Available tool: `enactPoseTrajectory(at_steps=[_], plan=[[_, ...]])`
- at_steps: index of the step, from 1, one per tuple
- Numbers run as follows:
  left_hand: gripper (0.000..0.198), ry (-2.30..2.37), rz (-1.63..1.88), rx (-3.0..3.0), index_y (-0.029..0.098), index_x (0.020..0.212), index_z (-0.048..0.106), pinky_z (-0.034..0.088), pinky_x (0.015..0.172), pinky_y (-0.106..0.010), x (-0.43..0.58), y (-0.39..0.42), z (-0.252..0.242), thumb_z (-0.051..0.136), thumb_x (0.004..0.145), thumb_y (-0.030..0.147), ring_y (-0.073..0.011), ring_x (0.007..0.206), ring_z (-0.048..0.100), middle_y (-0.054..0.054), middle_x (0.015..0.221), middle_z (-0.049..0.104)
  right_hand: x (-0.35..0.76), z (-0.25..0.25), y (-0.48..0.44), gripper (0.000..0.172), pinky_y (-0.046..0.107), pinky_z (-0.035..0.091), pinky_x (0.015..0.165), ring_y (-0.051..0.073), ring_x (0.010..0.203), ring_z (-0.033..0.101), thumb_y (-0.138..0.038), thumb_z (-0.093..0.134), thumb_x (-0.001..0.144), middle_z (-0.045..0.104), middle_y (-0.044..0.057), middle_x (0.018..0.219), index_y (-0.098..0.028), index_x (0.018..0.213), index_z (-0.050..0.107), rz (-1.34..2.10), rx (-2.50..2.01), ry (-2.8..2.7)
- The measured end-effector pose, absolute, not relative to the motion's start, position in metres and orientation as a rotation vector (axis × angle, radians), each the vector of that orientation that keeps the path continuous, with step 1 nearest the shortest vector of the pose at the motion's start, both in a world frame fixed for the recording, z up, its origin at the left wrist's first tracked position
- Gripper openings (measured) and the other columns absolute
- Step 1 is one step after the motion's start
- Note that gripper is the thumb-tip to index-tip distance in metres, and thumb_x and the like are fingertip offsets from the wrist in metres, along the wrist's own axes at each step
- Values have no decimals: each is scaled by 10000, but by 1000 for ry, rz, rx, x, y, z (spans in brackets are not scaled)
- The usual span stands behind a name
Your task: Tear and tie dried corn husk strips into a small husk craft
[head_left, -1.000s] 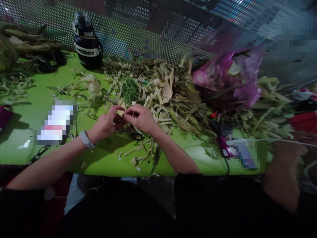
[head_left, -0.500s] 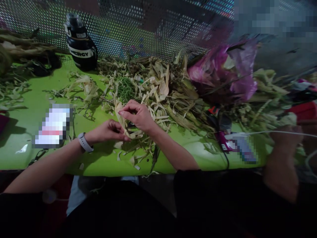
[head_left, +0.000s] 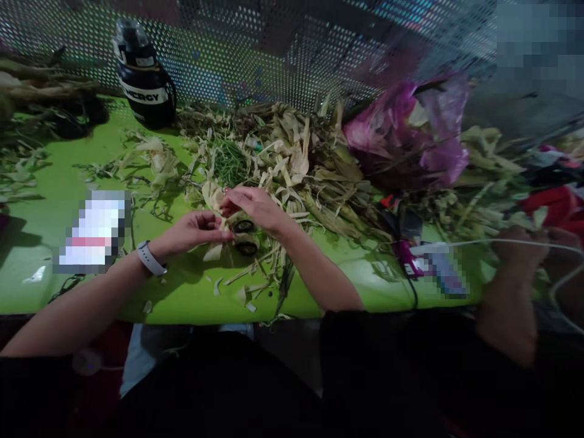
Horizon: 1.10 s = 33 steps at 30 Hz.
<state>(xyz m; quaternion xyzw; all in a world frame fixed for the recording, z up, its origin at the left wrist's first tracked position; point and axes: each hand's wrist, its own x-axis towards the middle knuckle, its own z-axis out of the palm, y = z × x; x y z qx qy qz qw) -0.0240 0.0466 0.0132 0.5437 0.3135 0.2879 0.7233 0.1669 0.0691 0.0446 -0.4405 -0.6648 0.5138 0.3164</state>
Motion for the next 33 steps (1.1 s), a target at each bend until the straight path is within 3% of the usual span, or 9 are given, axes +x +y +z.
enactPoseTrajectory(at_steps=[5,8,11,16,21,27,33], plan=[[293,761,878,1139,157,917,641,503,644,-177,-26,52,11,813,689,226,-89,715,636,-5,809,677,168,44,65,433,257,417,641,109,638,522,-593,580,824,583,-4,700,-166,753,584,1143,-1177,-1840],[256,787,972,1058,161,911,623,497,633,-172,-23,50,14,768,741,287,-82,709,620,-2,831,657,163,35,66,425,251,409,647,111,672,523,-590,599,810,589,-5,723,-169,759,571,1004,-1128,-1851],[234,867,1066,1055,165,855,589,465,551,-156,-18,45,17,695,805,367,-52,580,557,22,744,622,157,27,63,421,247,411,608,106,617,535,-604,551,837,587,-19,689,-187,781,537,986,-1145,-1829],[229,1077,1192,1173,216,881,508,312,365,-163,-15,40,19,624,859,412,-50,357,402,72,530,554,150,24,56,398,235,379,470,81,404,467,-621,477,878,527,-68,551,-229,818,443,1060,-1205,-1729],[378,1044,1095,1160,179,730,551,319,366,-178,-15,38,25,540,886,523,-63,348,409,58,426,449,150,25,55,377,228,379,460,79,420,487,-602,481,887,563,-53,609,-228,849,445,1108,-1129,-1749],[364,935,975,1231,157,804,598,361,409,-165,-16,40,19,629,830,518,-91,455,572,36,507,550,149,26,54,366,242,376,552,105,542,484,-564,429,928,506,-39,612,-217,819,476,899,-1143,-1835],[330,956,1099,1188,174,830,554,362,401,-167,-16,41,21,666,808,484,-87,450,567,20,556,629,149,28,54,385,250,319,567,108,560,449,-566,432,923,485,-35,619,-209,789,483,687,-1250,-1842]])
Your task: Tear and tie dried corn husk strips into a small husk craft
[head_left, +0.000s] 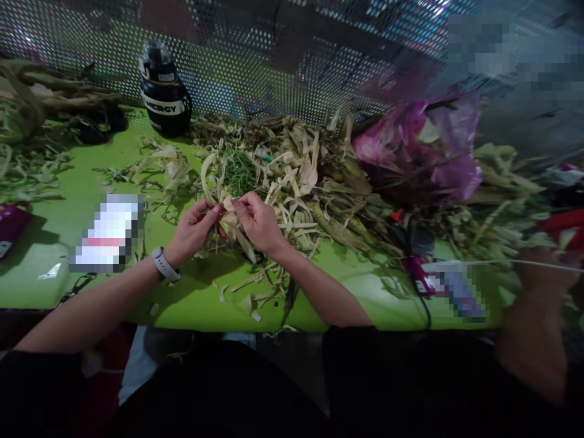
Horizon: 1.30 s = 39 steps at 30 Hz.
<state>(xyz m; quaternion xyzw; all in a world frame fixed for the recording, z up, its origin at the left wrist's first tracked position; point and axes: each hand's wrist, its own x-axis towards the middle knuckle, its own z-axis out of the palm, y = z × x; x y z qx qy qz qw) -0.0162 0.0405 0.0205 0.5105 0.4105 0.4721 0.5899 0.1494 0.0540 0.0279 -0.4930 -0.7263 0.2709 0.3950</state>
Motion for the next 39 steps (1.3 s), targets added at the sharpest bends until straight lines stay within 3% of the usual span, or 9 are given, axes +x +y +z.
enactPoseTrajectory(at_steps=[10,14,22,24,26,29,33,39], plan=[[270,860,1071,1105,175,800,577,441,444,-195,-18,41,19,663,818,430,-97,463,573,31,571,599,156,27,60,398,248,312,551,103,527,441,-587,462,902,460,-49,585,-211,775,488,693,-1215,-1859],[371,886,935,1181,149,819,645,314,337,-174,-20,40,21,647,805,519,-55,331,413,63,456,484,154,32,56,414,244,326,554,99,536,443,-601,472,892,506,-37,619,-205,774,504,713,-1185,-1877],[330,928,981,1147,147,797,689,241,342,-163,-21,41,16,688,789,477,-32,353,333,65,458,429,157,28,61,412,250,327,550,101,519,428,-599,498,881,510,-39,603,-208,750,517,684,-1254,-1864],[328,916,955,1142,145,806,705,208,342,-166,-21,43,13,697,782,472,-29,358,306,63,458,421,158,28,63,387,260,369,596,119,577,477,-575,485,898,553,-19,663,-209,782,539,627,-1238,-1878],[331,925,978,1122,148,817,713,185,342,-170,-21,44,12,701,778,476,-28,358,285,63,455,422,160,30,63,339,297,417,716,165,755,552,-531,484,914,608,34,810,-211,836,564,450,-1192,-1876],[328,941,1088,1070,158,838,714,206,349,-176,-21,47,12,713,763,477,-33,376,328,44,516,517,161,34,61,282,365,395,861,222,951,536,-467,495,924,616,94,938,-213,846,587,168,-1128,-1917],[282,923,1174,1021,162,796,700,287,408,-172,-20,50,13,748,738,434,-39,463,418,20,654,609,158,31,61,330,338,386,771,198,832,522,-465,453,949,603,77,836,-196,809,582,262,-1087,-2170],[272,887,1135,1009,145,727,678,236,412,-163,-23,50,14,752,749,406,-24,453,335,51,548,468,159,23,69,391,287,365,682,163,730,496,-477,375,978,553,40,762,-196,753,528,422,-1069,-2212]])
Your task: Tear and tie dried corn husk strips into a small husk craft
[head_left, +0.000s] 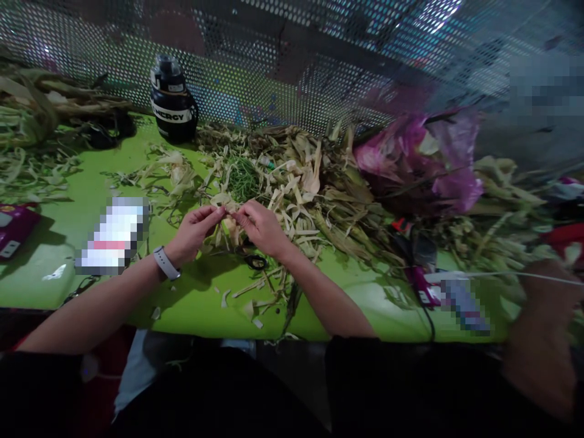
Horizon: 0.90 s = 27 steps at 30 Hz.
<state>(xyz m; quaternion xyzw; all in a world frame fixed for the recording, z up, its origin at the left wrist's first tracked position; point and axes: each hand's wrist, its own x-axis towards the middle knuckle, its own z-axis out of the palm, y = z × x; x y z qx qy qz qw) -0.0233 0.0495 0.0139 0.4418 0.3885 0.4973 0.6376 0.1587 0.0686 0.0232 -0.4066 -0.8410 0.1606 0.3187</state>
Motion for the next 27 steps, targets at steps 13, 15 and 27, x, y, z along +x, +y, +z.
enactPoseTrajectory(at_steps=[13,15,27], plan=[[252,799,1171,837,141,829,703,496,703,-214,-22,52,12,796,711,344,-101,707,638,-22,758,700,152,36,41,292,277,370,651,145,694,524,-369,487,936,614,50,738,-170,759,607,37,-1063,-2154],[219,791,1200,852,145,842,705,494,760,-231,-21,52,11,773,742,328,-119,778,655,-35,806,718,144,33,35,358,256,310,565,109,589,466,-423,497,926,579,17,657,-167,688,577,275,-1145,-2289],[263,861,1188,986,143,889,755,482,821,-257,-23,51,8,766,743,361,-155,865,657,-71,919,751,145,19,48,443,210,388,468,77,438,481,-557,516,877,546,-29,551,-180,647,487,1413,-1134,-1968]])
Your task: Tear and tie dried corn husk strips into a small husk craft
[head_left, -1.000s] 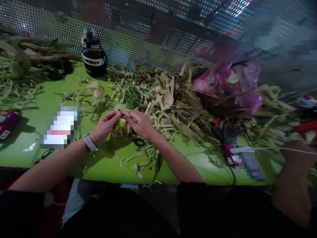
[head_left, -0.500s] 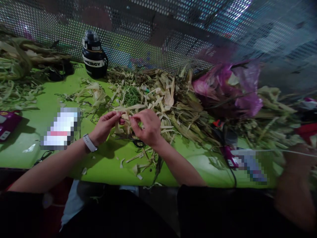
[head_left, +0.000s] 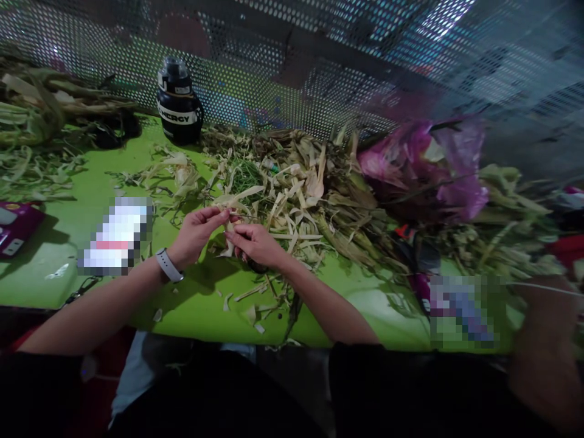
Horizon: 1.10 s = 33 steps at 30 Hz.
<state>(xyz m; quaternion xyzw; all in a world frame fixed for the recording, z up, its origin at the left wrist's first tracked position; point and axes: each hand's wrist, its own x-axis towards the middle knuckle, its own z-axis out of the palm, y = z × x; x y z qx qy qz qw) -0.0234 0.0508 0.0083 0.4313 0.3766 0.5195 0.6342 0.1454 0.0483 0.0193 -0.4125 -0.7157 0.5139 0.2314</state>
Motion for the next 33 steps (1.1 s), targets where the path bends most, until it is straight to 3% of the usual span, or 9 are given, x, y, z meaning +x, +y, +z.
enactPoseTrajectory(at_steps=[13,20,23,26,29,33], plan=[[258,905,1233,955,150,813,728,488,892,-309,-23,50,20,792,699,372,-183,917,680,-55,871,739,151,36,44,397,184,381,453,56,439,495,-484,571,875,531,-45,526,-165,649,502,1704,-1015,-2070],[316,968,1177,936,148,796,690,486,667,-251,-21,46,19,792,684,425,-201,891,679,-74,871,728,147,34,41,395,195,364,480,64,469,502,-466,542,896,553,-32,535,-158,652,507,1718,-1005,-2215],[289,958,1164,1002,149,804,663,458,594,-227,-23,47,18,761,726,410,-139,719,645,-36,771,694,148,38,37,371,211,334,480,68,482,468,-461,550,891,570,-22,564,-145,704,601,1481,-1048,-2260],[276,950,1084,1131,150,759,624,400,516,-209,-24,47,18,763,722,385,-82,548,529,21,646,604,154,49,35,322,244,368,537,98,568,488,-422,541,903,611,12,659,-151,776,659,923,-1063,-2138],[254,905,963,1243,151,781,638,395,553,-209,-24,47,17,754,725,370,-83,590,513,21,688,596,163,54,44,220,308,451,705,158,774,570,-323,525,908,653,65,832,-167,849,668,442,-1017,-2032],[225,852,919,1259,170,875,689,435,701,-243,-25,47,16,729,724,332,-132,747,571,-7,817,652,173,46,64,229,374,455,906,203,1025,587,-232,517,882,653,96,1079,-189,1057,658,450,-955,-2234]])
